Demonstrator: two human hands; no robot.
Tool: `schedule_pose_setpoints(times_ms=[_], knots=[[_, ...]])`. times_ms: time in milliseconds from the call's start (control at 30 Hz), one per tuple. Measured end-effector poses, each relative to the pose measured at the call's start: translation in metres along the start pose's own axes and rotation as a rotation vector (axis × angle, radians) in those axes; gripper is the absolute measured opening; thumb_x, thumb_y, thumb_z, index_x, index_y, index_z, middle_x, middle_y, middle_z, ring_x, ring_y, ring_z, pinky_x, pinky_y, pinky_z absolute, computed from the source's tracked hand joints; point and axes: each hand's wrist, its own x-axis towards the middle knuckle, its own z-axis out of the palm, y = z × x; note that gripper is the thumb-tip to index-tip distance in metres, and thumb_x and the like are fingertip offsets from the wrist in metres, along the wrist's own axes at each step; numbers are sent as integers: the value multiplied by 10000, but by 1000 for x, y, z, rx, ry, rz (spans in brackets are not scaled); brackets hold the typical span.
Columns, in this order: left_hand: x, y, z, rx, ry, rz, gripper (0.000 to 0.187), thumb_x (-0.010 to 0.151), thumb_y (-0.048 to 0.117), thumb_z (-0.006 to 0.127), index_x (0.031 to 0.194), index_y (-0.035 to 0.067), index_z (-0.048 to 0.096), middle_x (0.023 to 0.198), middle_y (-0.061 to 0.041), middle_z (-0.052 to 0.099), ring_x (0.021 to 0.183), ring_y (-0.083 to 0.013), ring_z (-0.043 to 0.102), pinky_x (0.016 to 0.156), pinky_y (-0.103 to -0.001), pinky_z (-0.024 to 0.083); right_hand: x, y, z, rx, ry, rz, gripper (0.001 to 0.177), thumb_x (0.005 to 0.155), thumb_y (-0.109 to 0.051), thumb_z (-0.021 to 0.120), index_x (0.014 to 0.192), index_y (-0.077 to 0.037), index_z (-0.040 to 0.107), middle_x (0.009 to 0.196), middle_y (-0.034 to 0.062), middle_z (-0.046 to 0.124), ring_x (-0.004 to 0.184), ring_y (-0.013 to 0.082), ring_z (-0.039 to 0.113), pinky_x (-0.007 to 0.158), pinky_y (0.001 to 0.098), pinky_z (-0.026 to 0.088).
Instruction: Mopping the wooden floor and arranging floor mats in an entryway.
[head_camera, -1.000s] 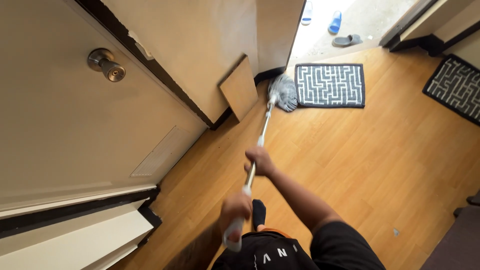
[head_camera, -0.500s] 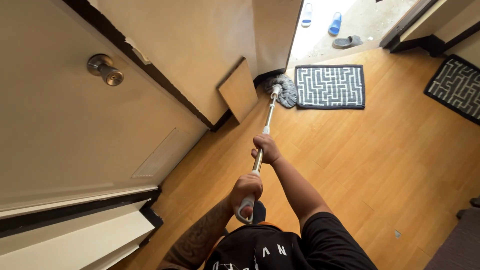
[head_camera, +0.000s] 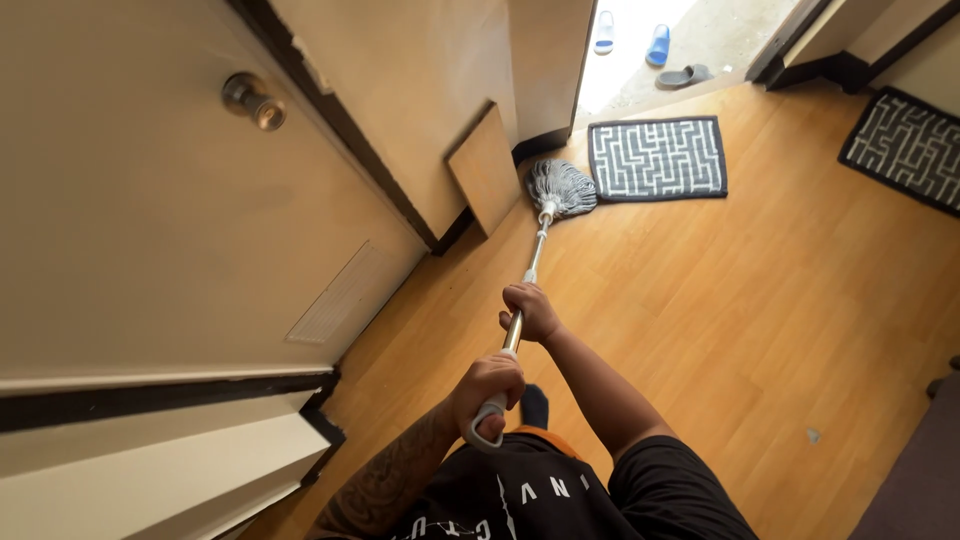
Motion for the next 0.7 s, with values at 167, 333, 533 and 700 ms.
schedule_pose_setpoints(times_ms=[167,333,533,700], knots=[[-62,102,-3,1,-66,-37,634,987,675,462,771,82,528,674,-42,509,622,-227,509,630,-358,412,-64,-82,48,-37,40,32,263,683,-189,689,679,-91,445,627,95,486,610,316,489,649,424,436],[-135,179,-6,-30,-298,-76,564,983,661,407,833,137,552,720,13,552,635,-184,556,668,-354,434,-138,-170,105,20,42,81,290,736,-209,670,627,-99,424,563,92,429,515,281,451,575,407,422],[-215,160,19,-91,-643,56,445,1077,478,514,796,135,469,727,20,524,730,-185,627,662,-328,435,-178,-219,129,73,147,-95,244,743,-177,671,670,-110,448,592,73,458,525,256,495,590,377,476],[-168,135,-1,-172,-348,260,540,902,623,637,736,121,525,669,-31,514,630,-274,577,585,-389,419,-146,-161,144,-69,301,-55,192,687,-96,628,621,-109,448,562,92,463,507,281,507,518,408,441]])
